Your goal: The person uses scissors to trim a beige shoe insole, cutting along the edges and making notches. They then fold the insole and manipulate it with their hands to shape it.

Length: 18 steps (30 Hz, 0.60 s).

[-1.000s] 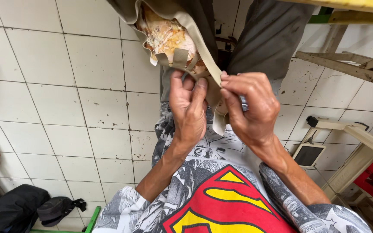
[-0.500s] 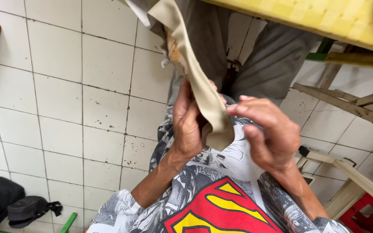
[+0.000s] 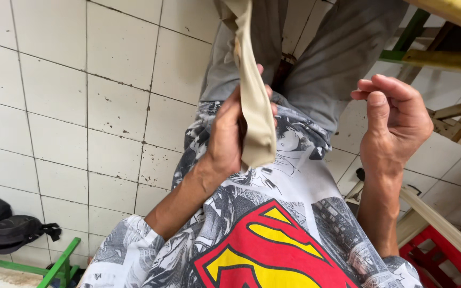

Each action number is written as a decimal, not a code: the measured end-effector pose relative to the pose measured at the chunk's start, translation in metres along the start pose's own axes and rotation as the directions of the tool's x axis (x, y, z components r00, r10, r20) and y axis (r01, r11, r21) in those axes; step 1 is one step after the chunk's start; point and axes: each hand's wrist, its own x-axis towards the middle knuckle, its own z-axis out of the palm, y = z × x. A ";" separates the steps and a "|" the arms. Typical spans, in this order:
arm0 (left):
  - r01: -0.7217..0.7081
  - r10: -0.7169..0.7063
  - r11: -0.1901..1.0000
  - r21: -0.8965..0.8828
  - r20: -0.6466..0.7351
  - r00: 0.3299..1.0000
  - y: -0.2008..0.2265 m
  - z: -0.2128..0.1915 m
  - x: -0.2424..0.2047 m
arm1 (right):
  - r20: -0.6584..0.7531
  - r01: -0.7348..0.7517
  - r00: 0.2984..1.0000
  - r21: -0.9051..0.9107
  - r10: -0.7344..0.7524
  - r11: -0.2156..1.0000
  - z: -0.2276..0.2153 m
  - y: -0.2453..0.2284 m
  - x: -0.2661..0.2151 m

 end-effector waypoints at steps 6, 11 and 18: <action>-0.084 0.077 0.995 -0.053 -0.124 0.989 0.003 -0.003 0.020 | -0.057 -0.149 0.987 0.025 0.150 0.989 -0.008 0.008 -0.011; -0.155 0.152 0.988 -0.010 -0.146 0.978 0.019 0.013 0.024 | -0.044 -0.082 0.996 -0.021 0.081 0.996 -0.022 -0.001 -0.004; -0.193 0.185 0.981 -0.018 -0.207 0.961 0.038 0.018 0.030 | 0.039 0.173 0.985 -0.275 -0.169 0.946 -0.066 -0.024 0.041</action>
